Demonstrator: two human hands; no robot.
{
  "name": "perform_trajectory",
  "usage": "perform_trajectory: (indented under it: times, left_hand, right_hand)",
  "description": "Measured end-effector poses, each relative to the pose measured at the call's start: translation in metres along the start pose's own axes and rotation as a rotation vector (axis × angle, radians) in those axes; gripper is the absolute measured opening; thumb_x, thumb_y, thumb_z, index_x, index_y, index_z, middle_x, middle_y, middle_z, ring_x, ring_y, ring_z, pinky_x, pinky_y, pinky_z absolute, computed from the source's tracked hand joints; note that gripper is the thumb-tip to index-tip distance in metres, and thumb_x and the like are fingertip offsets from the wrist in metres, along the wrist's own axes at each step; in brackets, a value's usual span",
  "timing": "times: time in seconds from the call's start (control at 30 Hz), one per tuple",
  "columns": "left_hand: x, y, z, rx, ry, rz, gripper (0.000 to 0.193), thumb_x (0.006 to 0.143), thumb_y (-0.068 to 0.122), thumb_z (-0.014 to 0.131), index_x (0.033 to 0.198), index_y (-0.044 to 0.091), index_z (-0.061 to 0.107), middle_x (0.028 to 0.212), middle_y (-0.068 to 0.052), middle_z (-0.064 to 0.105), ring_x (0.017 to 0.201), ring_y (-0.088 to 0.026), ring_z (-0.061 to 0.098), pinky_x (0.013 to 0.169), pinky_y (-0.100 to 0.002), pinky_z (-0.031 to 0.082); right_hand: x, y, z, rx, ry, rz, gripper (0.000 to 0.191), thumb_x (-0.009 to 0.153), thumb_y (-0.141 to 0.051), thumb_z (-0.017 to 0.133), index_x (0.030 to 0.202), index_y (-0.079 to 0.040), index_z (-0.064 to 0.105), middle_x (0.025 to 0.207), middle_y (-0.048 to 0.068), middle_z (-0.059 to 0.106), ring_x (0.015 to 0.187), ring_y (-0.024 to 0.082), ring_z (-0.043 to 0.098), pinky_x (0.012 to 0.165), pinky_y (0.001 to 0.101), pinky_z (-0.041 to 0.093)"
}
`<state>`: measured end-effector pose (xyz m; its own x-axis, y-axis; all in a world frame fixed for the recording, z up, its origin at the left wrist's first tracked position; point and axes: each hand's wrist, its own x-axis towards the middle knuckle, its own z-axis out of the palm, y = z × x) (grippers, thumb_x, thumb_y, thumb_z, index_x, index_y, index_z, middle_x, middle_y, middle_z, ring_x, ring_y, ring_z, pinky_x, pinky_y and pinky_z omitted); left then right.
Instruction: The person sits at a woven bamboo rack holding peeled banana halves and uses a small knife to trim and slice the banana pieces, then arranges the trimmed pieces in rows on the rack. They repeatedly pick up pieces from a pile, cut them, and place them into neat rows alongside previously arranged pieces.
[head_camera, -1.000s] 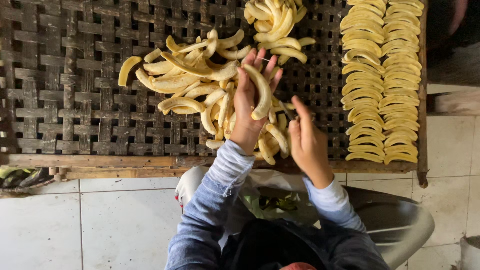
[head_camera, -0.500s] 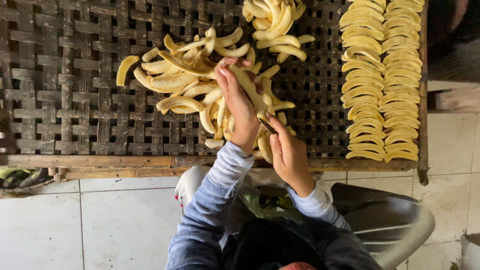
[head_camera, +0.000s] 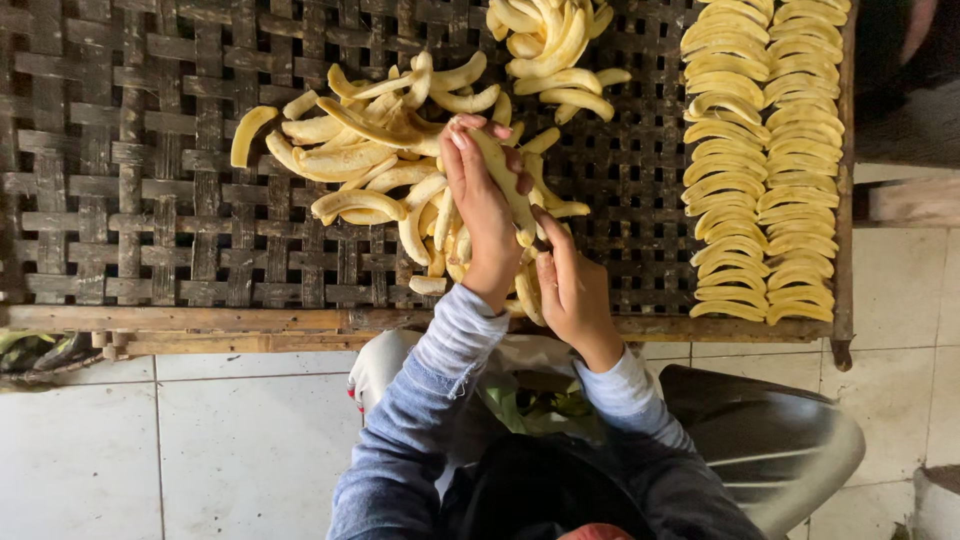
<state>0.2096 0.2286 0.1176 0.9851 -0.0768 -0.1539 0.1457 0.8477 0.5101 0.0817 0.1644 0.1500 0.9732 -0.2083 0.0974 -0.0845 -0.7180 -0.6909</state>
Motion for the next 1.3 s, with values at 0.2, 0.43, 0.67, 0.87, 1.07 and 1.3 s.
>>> perform_trajectory:
  times: [0.2,0.43,0.67,0.87,1.07,1.3]
  left_hand:
    - [0.009,-0.022,-0.015,-0.149,-0.016,-0.104,0.02,0.115,0.032,0.041,0.118,0.014,0.048,0.1,-0.005,0.058,0.072,-0.015,0.057,0.055,-0.028,0.048]
    - [0.012,-0.042,-0.032,-0.231,-0.048,-0.211,0.024,0.115,0.031,0.039,0.116,0.011,0.051,0.094,-0.007,0.06,0.075,-0.021,0.065,0.08,-0.045,0.063]
    - [0.007,-0.058,-0.04,-0.328,-0.115,-0.4,0.021,0.115,0.019,0.038,0.116,0.005,0.053,0.108,-0.019,0.067,0.117,-0.034,0.069,0.112,-0.044,0.05]
    - [0.006,-0.058,-0.044,-0.352,-0.075,-0.62,0.027,0.116,0.022,0.035,0.119,0.004,0.056,0.137,-0.017,0.065,0.114,-0.024,0.064,0.105,-0.036,0.05]
    - [0.007,-0.058,-0.048,-0.216,-0.127,-0.67,0.038,0.115,0.024,0.036,0.139,0.004,0.056,0.136,-0.008,0.063,0.107,-0.019,0.063,0.094,-0.034,0.051]
    - [0.016,-0.089,-0.056,-0.29,0.078,-0.525,0.049,0.115,0.037,0.036,0.143,0.0,0.052,0.14,-0.013,0.057,0.129,-0.025,0.054,0.114,-0.038,0.04]
  right_hand:
    - [0.015,0.022,0.008,-0.057,0.09,-0.228,0.045,0.107,-0.004,0.05,0.151,-0.004,0.044,0.12,0.025,0.072,0.085,0.036,0.074,0.07,0.0418,0.057]
    - [0.034,0.034,0.006,-0.149,0.109,-0.346,0.051,0.1,0.001,0.058,0.149,-0.005,0.047,0.128,0.025,0.068,0.096,0.038,0.074,0.078,0.0424,0.059]
    - [0.052,0.058,-0.009,-0.265,0.081,-0.429,0.05,0.097,-0.001,0.062,0.145,-0.005,0.051,0.123,0.023,0.071,0.094,0.038,0.073,0.077,0.0431,0.058]
    - [0.07,0.08,-0.016,-0.381,0.027,-0.45,0.048,0.101,-0.003,0.064,0.147,-0.006,0.05,0.113,0.022,0.073,0.081,0.034,0.072,0.067,0.043,0.056]
    - [0.081,0.098,-0.026,-0.407,0.033,-0.442,0.043,0.104,-0.006,0.058,0.145,-0.006,0.044,0.118,0.023,0.073,0.08,0.033,0.072,0.06,0.039,0.054]
    - [0.073,0.119,0.0,0.524,-0.241,0.406,0.038,0.122,-0.036,0.052,0.106,-0.002,0.058,0.071,-0.001,0.055,0.056,0.009,0.047,0.047,0.0243,0.035]
